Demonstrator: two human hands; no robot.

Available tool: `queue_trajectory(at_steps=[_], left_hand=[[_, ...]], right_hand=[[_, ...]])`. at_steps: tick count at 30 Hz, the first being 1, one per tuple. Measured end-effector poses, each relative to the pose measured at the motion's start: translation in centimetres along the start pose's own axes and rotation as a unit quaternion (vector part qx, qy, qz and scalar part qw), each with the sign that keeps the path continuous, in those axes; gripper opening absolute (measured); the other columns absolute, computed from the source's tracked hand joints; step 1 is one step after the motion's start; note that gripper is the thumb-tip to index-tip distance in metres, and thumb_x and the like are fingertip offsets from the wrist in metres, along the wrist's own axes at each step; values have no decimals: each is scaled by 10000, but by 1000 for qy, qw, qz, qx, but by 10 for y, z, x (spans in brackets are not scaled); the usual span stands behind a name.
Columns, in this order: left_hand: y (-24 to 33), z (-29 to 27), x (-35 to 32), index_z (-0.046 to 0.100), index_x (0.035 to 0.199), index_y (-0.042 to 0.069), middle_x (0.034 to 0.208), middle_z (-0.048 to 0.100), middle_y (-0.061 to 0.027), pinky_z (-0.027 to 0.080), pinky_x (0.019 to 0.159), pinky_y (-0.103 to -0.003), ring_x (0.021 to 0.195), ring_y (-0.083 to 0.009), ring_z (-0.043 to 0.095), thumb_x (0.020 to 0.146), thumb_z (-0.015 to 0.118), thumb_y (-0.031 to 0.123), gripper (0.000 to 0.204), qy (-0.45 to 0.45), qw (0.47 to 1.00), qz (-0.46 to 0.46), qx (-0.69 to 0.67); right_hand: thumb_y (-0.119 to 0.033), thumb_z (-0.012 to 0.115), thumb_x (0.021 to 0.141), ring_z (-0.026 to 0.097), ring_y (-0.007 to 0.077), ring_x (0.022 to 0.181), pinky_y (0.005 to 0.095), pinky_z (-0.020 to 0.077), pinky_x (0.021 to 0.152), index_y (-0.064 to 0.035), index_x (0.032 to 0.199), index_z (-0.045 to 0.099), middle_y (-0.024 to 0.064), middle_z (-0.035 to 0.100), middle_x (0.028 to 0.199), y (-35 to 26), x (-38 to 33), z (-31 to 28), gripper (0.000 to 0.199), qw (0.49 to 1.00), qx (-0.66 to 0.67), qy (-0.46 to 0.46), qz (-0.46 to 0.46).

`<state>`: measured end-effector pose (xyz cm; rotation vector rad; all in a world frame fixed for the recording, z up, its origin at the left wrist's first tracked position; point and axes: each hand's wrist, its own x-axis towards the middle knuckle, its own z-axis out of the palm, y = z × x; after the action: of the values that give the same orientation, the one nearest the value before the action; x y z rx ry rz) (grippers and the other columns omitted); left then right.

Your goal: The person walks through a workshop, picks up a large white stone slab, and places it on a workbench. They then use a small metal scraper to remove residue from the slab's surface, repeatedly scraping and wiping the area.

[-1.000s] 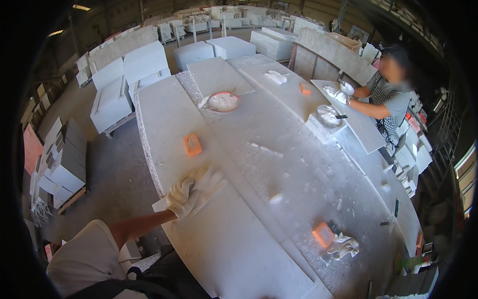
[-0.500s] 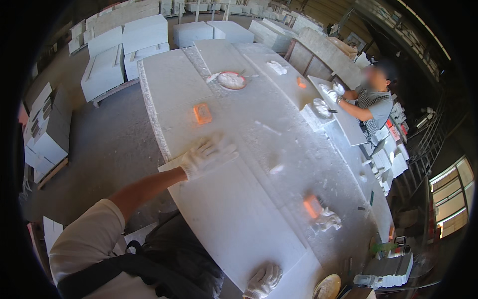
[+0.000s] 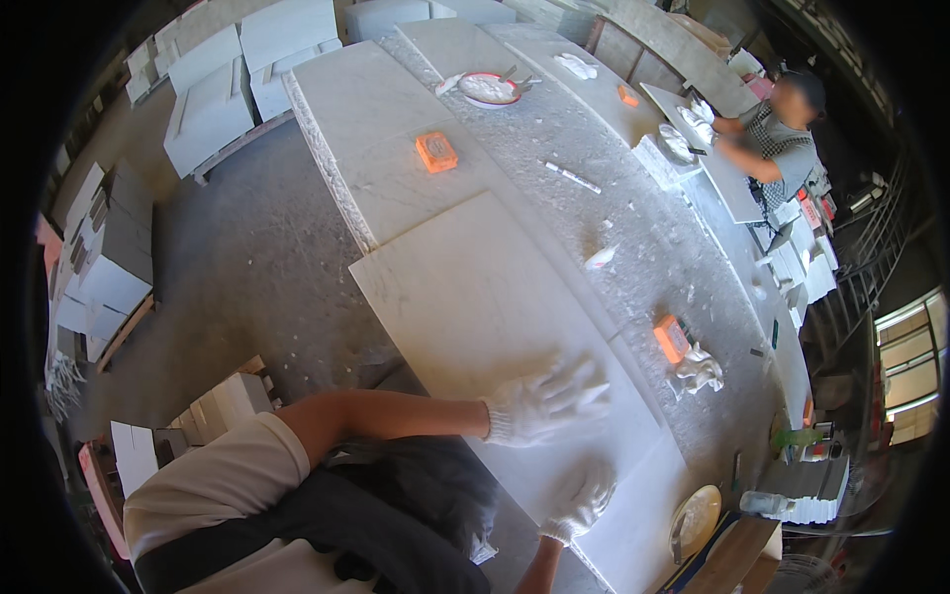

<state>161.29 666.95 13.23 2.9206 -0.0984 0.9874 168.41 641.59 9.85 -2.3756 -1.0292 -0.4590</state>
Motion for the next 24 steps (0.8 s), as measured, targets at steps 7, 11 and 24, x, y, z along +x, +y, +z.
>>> queue_trajectory(at_steps=[7,11,24], left_hand=[[-104,-35,9,453,1532,245,1564,394,-133,356,1120,-634,1455,-433,357,922,606,338,636,-26,995,8,97],[-176,-63,-10,471,1493,208,1502,439,-142,369,1146,-555,1431,-370,393,896,639,269,624,-5,967,-123,225],[-46,-132,-71,625,1309,159,1190,592,-90,454,1058,-485,1247,-329,520,941,563,228,380,-84,958,-191,195]], right_hand=[[-125,605,969,581,393,1232,522,456,1074,-41,1225,649,153,642,1279,-1,4,1,273,999,-10,22,-36],[-113,604,967,593,411,1198,528,454,1064,-15,1216,647,175,652,1239,-6,8,-2,271,999,9,17,-35],[-68,573,963,576,413,1229,543,436,1093,-1,1253,636,187,629,1300,-9,6,-8,305,1000,-8,1,-7]])
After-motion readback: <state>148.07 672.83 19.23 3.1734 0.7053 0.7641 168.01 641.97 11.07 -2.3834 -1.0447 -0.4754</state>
